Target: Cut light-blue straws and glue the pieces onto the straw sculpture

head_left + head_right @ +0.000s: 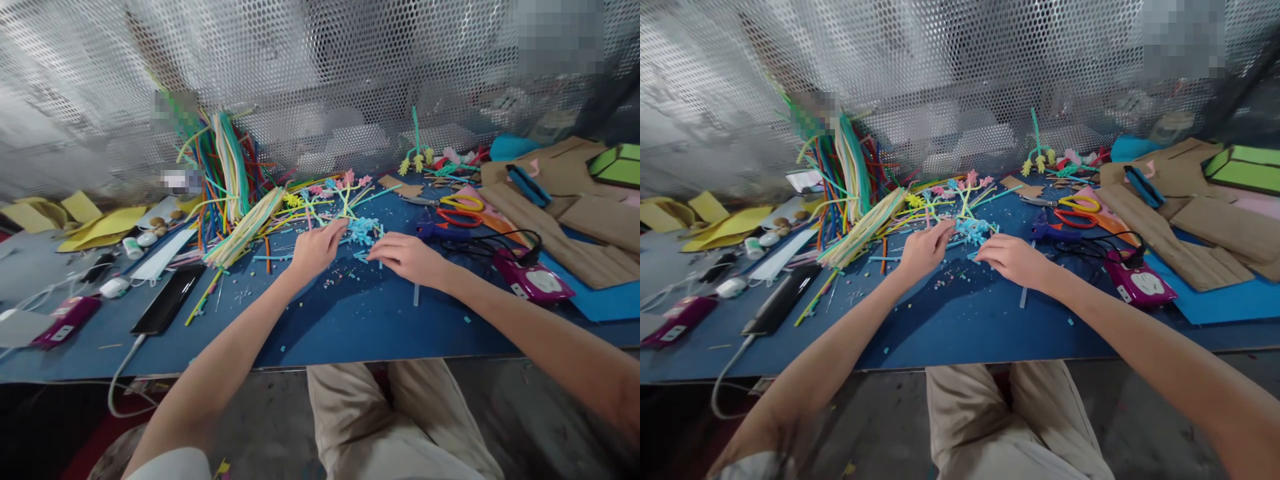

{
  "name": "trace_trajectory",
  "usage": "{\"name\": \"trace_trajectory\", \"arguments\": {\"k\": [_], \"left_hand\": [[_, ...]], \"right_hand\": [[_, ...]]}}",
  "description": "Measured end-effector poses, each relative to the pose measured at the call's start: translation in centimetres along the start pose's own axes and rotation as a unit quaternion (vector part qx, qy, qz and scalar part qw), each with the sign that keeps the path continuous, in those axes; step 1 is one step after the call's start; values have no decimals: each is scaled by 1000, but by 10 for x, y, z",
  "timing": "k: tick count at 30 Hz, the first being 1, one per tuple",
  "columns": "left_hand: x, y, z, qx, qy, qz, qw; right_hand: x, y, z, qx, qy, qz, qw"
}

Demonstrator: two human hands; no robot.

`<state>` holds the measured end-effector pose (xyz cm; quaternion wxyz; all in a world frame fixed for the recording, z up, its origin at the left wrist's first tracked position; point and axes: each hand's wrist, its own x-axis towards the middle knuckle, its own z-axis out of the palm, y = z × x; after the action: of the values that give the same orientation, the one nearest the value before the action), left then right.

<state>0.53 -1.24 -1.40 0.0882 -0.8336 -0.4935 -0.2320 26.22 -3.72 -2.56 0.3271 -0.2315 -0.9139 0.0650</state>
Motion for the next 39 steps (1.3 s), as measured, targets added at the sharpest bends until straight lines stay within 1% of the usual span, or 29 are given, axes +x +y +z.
{"name": "trace_trajectory", "arguments": {"k": [3,6,10,13,18,21,23,27,29,33,39], "left_hand": [[0,0,1,1,-1,9,1000],[0,0,2,-22,10,27,999],[0,2,3,-76,34,70,994],[0,5,4,-100,40,82,991],[-1,8,5,-90,40,72,993],[-2,10,4,-73,16,60,995],[-2,11,4,-70,-2,72,995],[-4,11,5,-65,-8,99,993],[-5,13,5,-53,-10,96,994],[-6,20,1,-34,-11,88,996],[-7,29,-4,-27,2,84,996]], "right_hand": [[-1,-2,-5,4,24,21,999],[0,-6,-11,1,46,41,998],[0,-7,-17,-1,42,21,999],[-1,-7,-19,3,48,12,999],[-3,-11,-25,-9,122,26,992],[-2,-11,-29,-14,161,46,986],[-1,-10,-31,-21,180,66,981],[1,-7,-30,-11,191,100,976],[1,-8,-27,15,193,116,974],[1,-12,-21,59,225,167,958],[5,-12,-17,53,212,167,962]]}}
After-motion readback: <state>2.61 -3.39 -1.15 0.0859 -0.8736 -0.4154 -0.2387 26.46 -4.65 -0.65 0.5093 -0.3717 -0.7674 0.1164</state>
